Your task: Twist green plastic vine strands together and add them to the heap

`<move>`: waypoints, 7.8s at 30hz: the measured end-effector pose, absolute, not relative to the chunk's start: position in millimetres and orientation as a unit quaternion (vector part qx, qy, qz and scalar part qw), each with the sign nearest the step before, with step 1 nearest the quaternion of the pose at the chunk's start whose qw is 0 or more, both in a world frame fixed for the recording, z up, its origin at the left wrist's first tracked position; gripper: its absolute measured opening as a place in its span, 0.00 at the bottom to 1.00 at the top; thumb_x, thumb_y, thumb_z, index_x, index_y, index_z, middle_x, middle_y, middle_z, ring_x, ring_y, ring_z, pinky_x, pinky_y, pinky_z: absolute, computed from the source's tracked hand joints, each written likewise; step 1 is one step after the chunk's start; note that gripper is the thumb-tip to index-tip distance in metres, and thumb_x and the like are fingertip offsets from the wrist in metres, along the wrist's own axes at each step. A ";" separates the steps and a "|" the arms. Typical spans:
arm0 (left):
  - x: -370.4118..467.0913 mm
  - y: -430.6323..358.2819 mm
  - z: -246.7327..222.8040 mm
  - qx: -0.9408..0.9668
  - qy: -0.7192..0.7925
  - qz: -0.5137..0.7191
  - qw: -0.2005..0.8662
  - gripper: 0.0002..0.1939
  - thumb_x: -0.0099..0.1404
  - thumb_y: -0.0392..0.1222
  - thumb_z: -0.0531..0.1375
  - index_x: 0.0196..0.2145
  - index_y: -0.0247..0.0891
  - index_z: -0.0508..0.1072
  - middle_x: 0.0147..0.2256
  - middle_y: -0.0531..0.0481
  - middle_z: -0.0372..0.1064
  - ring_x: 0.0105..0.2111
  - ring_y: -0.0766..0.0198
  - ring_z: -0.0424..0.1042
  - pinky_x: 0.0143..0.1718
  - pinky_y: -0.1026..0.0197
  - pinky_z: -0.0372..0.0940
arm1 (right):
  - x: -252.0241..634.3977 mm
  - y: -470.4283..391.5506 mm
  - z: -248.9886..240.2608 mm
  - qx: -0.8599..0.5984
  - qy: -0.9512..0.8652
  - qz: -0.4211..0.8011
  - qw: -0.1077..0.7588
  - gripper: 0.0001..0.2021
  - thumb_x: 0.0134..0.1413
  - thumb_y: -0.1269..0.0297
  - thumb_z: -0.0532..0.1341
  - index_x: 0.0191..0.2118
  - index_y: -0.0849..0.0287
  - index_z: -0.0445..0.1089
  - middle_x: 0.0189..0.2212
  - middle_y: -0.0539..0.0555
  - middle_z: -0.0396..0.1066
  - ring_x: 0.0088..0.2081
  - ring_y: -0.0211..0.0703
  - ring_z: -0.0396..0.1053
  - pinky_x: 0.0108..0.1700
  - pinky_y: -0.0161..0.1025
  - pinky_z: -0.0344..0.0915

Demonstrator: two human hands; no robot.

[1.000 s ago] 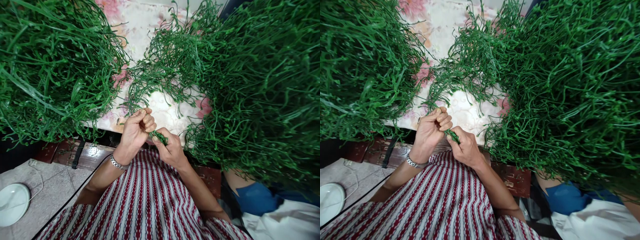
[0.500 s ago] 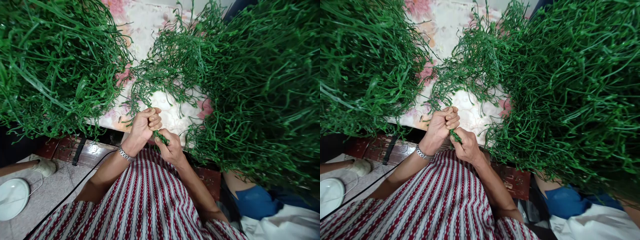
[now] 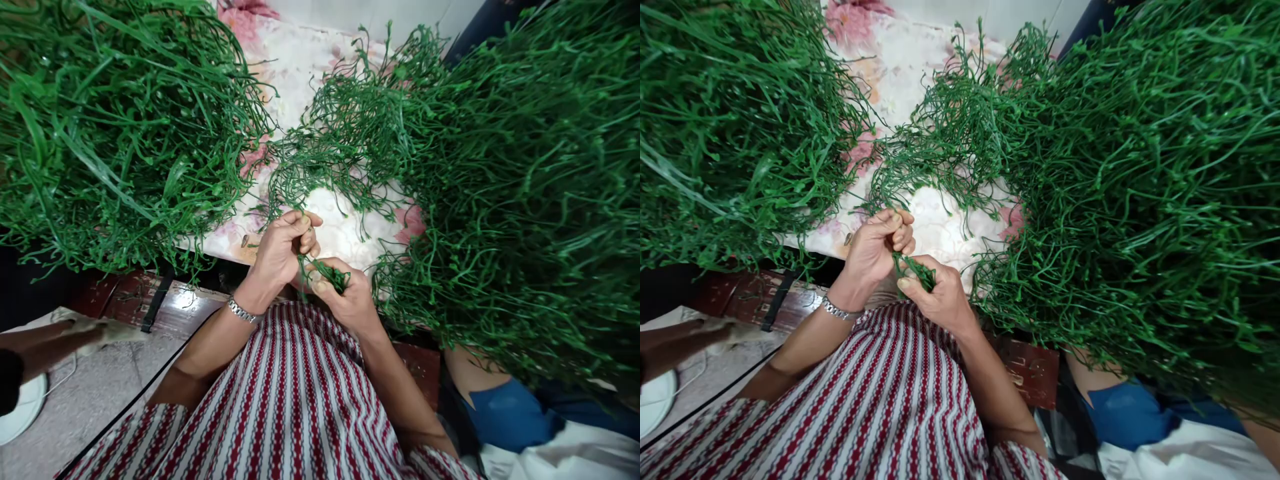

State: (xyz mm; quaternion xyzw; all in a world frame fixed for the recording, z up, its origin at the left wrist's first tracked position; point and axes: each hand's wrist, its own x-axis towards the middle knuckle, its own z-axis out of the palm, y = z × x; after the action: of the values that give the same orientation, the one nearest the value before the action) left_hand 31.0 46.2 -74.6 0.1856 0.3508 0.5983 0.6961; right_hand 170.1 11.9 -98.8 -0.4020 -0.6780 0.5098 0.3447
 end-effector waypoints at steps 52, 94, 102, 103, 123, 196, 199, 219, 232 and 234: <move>52.8 55.5 -62.0 0.124 0.324 0.655 0.671 0.07 0.51 0.39 0.62 0.25 0.33 0.70 0.16 0.55 0.58 0.17 0.74 0.56 0.20 0.68 0.49 | 156.1 39.8 -84.4 -0.513 -0.765 0.250 0.298 0.09 0.57 0.58 0.50 0.32 0.58 0.60 0.21 0.50 0.62 0.20 0.39 0.58 0.23 0.35 0.56; 12.9 42.2 -91.5 0.159 0.293 0.472 0.816 0.08 0.49 0.37 0.62 0.20 0.28 0.68 0.12 0.61 0.44 0.11 0.78 0.44 0.13 0.72 0.39 | 167.3 39.4 -91.4 -0.234 -0.844 0.389 0.285 0.17 0.49 0.76 0.49 0.39 0.58 0.71 0.33 0.56 0.71 0.37 0.44 0.66 0.39 0.41 0.64; 10.7 42.1 -90.7 0.210 0.317 0.441 0.813 0.13 0.48 0.42 0.64 0.21 0.28 0.69 0.11 0.62 0.44 0.11 0.78 0.42 0.14 0.70 0.38 | 169.6 41.5 -92.6 -0.211 -0.856 0.391 0.264 0.18 0.50 0.78 0.50 0.43 0.56 0.70 0.39 0.55 0.73 0.41 0.42 0.68 0.45 0.41 0.64; 10.5 41.9 -90.8 0.218 0.324 0.439 0.809 0.12 0.48 0.42 0.64 0.20 0.29 0.68 0.11 0.62 0.45 0.11 0.79 0.42 0.14 0.70 0.38 | 169.6 41.6 -93.6 -0.214 -0.859 0.386 0.261 0.18 0.50 0.78 0.50 0.42 0.56 0.70 0.38 0.54 0.73 0.40 0.42 0.68 0.45 0.41 0.64; 4.9 33.9 -73.6 0.618 0.405 0.402 0.540 0.17 0.57 0.35 0.51 0.16 0.37 0.48 0.18 0.58 0.41 0.19 0.73 0.44 0.22 0.65 0.42 | 163.1 58.4 -101.3 -0.267 -0.914 0.190 0.239 0.10 0.42 0.71 0.50 0.20 0.57 0.66 0.20 0.54 0.71 0.22 0.43 0.69 0.23 0.36 0.66; -9.1 -14.8 -63.2 0.680 0.600 0.366 0.209 0.09 0.62 0.41 0.55 0.38 0.36 0.71 0.33 0.46 0.71 0.36 0.61 0.69 0.41 0.58 0.63 | 183.5 32.4 -79.2 -0.413 -0.827 0.169 0.342 0.07 0.52 0.74 0.54 0.38 0.60 0.64 0.29 0.54 0.70 0.31 0.39 0.68 0.34 0.34 0.64; -1.5 -10.2 -55.7 0.682 0.553 0.430 0.208 0.09 0.61 0.37 0.55 0.38 0.36 0.72 0.41 0.44 0.70 0.44 0.61 0.68 0.46 0.58 0.63 | 186.6 30.9 -79.3 -0.387 -0.846 0.157 0.331 0.10 0.50 0.78 0.52 0.37 0.61 0.64 0.28 0.54 0.69 0.30 0.39 0.67 0.33 0.34 0.63; 31.4 57.4 -73.5 0.590 0.611 0.358 0.387 0.04 0.53 0.35 0.55 0.24 0.35 0.70 0.22 0.54 0.65 0.24 0.69 0.62 0.27 0.66 0.57 | 176.8 27.2 -94.5 -0.348 -0.907 0.033 0.234 0.15 0.47 0.80 0.50 0.35 0.60 0.70 0.22 0.52 0.63 0.26 0.39 0.61 0.30 0.35 0.60; 14.7 35.2 -59.2 0.562 0.499 0.418 0.511 0.06 0.53 0.31 0.54 0.28 0.34 0.70 0.23 0.54 0.64 0.24 0.71 0.60 0.26 0.68 0.56 | 200.1 29.8 -37.5 -0.360 -0.831 0.153 0.395 0.12 0.51 0.74 0.58 0.43 0.58 0.68 0.33 0.53 0.72 0.33 0.40 0.69 0.34 0.37 0.66; 14.8 30.6 -53.6 0.556 0.492 0.410 0.530 0.05 0.53 0.32 0.55 0.26 0.34 0.70 0.22 0.53 0.64 0.23 0.70 0.60 0.26 0.67 0.56 | 198.2 34.2 -31.4 -0.348 -0.847 0.153 0.372 0.12 0.52 0.72 0.58 0.44 0.57 0.68 0.32 0.53 0.71 0.31 0.40 0.67 0.32 0.37 0.65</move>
State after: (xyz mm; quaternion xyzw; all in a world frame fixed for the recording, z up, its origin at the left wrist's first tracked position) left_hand 14.8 30.6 -53.6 0.5561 0.4918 0.4099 0.5299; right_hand 198.2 34.2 -31.4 -0.3482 -0.8467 0.1531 0.3720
